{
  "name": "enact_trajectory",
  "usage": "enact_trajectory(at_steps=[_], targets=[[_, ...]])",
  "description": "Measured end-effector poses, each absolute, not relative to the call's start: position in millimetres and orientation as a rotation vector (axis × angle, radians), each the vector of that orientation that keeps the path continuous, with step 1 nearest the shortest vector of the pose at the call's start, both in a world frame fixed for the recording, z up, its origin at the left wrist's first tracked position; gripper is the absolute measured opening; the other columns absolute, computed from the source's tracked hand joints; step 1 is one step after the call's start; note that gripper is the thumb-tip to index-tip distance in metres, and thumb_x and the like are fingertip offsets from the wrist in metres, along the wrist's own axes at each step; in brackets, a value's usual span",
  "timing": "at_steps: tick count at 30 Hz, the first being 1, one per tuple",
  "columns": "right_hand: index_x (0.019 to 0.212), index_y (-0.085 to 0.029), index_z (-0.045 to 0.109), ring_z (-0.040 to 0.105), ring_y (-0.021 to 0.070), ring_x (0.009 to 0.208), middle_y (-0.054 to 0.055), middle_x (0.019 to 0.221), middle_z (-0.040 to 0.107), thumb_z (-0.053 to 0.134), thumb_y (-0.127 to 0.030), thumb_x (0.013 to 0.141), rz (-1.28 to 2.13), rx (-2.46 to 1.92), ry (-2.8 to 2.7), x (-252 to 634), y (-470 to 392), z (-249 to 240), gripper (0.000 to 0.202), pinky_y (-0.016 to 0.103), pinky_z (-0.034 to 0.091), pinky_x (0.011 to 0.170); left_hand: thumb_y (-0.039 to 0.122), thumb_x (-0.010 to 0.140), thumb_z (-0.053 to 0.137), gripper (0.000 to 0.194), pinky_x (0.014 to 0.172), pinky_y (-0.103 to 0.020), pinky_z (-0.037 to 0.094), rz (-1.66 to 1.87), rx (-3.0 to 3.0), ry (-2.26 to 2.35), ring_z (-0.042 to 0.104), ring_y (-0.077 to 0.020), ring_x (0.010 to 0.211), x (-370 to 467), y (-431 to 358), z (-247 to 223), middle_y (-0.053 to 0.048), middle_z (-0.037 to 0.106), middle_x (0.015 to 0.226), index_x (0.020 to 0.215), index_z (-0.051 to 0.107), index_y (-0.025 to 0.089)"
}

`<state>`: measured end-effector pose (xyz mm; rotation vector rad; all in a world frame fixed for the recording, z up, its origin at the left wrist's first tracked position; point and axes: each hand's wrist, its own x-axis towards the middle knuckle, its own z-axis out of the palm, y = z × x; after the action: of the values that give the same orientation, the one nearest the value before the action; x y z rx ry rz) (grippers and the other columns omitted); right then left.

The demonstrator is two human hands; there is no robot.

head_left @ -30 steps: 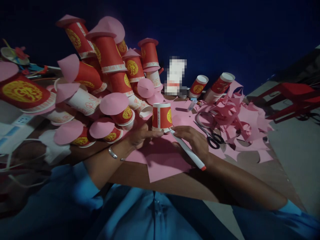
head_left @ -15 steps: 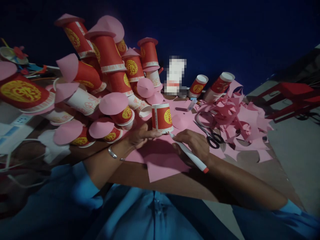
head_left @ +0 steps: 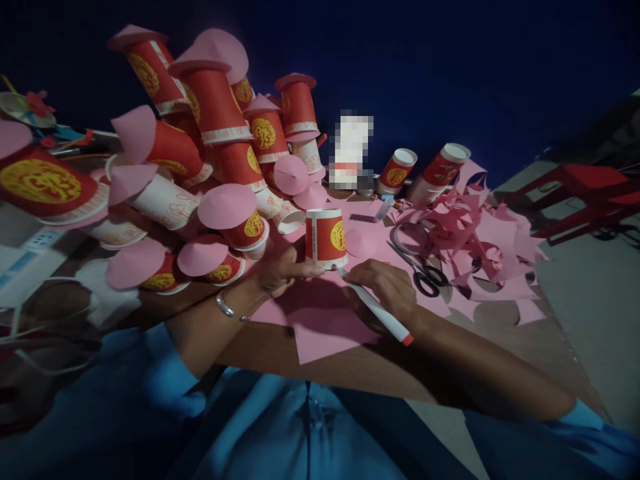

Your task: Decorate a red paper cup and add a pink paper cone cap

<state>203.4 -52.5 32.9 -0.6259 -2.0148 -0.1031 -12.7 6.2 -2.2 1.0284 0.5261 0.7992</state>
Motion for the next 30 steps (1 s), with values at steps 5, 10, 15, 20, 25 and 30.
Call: enact_trajectory(at_steps=[5,10,15,20,25,30], targets=[[0.11,-0.018,0.064,0.074,0.0174,0.07,0.005,0.08,0.075,0.064,-0.014,0.1,-0.106,-0.642,-2.022,203.7,-51.6,31.8,0.011,0.028,0.059,0.061,0.026,0.07,0.091,0.055,0.071,-0.032,0.047,0.807,1.037,0.544,0.065,-0.0193,0.077,-12.8,5.2,-1.2,-0.003,0.073,0.086,0.121,0.072,0.018],[0.112,-0.018,0.063,0.073,0.0181,0.07,0.005,0.081,0.075,0.065,-0.011,0.098,-0.105,-0.629,-2.001,204.0,-50.9,29.7,0.015,0.028,0.059,0.061,0.027,0.068,0.092,0.064,0.078,-0.033,0.051,0.808,1.024,0.526,0.069,-0.0222,0.089,-12.3,5.1,-0.1,-0.007,0.077,0.101,0.128,0.07,0.018],[0.111,-0.019,0.063,0.074,0.0182,0.071,0.005,0.081,0.075,0.065,-0.01,0.096,-0.103,-0.665,-1.992,203.9,-51.7,28.7,0.018,0.028,0.057,0.061,0.023,0.069,0.092,0.06,0.089,-0.037,0.053,0.819,1.011,0.504,0.072,-0.0246,0.095,-11.3,4.7,0.8,-0.01,0.08,0.105,0.125,0.072,0.017],[0.104,-0.019,0.062,0.072,0.0173,0.066,0.003,0.076,0.073,0.064,-0.01,0.096,-0.113,-0.683,-2.008,203.3,-54.2,32.9,0.012,0.027,0.056,0.06,0.019,0.068,0.092,0.064,0.1,-0.042,0.052,0.83,0.981,0.485,0.073,-0.0292,0.108,-11.0,4.8,0.8,-0.01,0.08,0.11,0.129,0.07,0.019],[0.1,-0.02,0.062,0.072,0.0156,0.065,0.002,0.073,0.073,0.063,-0.011,0.097,-0.127,-0.715,-2.031,203.3,-56.2,37.8,0.01,0.026,0.055,0.059,0.019,0.066,0.093,0.063,0.098,-0.04,0.053,0.83,0.989,0.516,0.072,-0.0277,0.106,-11.7,5.4,-2.0,-0.01,0.08,0.113,0.126,0.072,0.019],[0.099,-0.021,0.062,0.072,0.0155,0.065,0.002,0.073,0.073,0.063,-0.012,0.098,-0.133,-0.72,-2.042,203.3,-56.7,37.2,0.009,0.026,0.057,0.06,0.019,0.066,0.093,0.066,0.093,-0.038,0.053,0.819,0.992,0.547,0.072,-0.0251,0.1,-12.7,4.8,-1.6,-0.008,0.08,0.109,0.128,0.07,0.02]])
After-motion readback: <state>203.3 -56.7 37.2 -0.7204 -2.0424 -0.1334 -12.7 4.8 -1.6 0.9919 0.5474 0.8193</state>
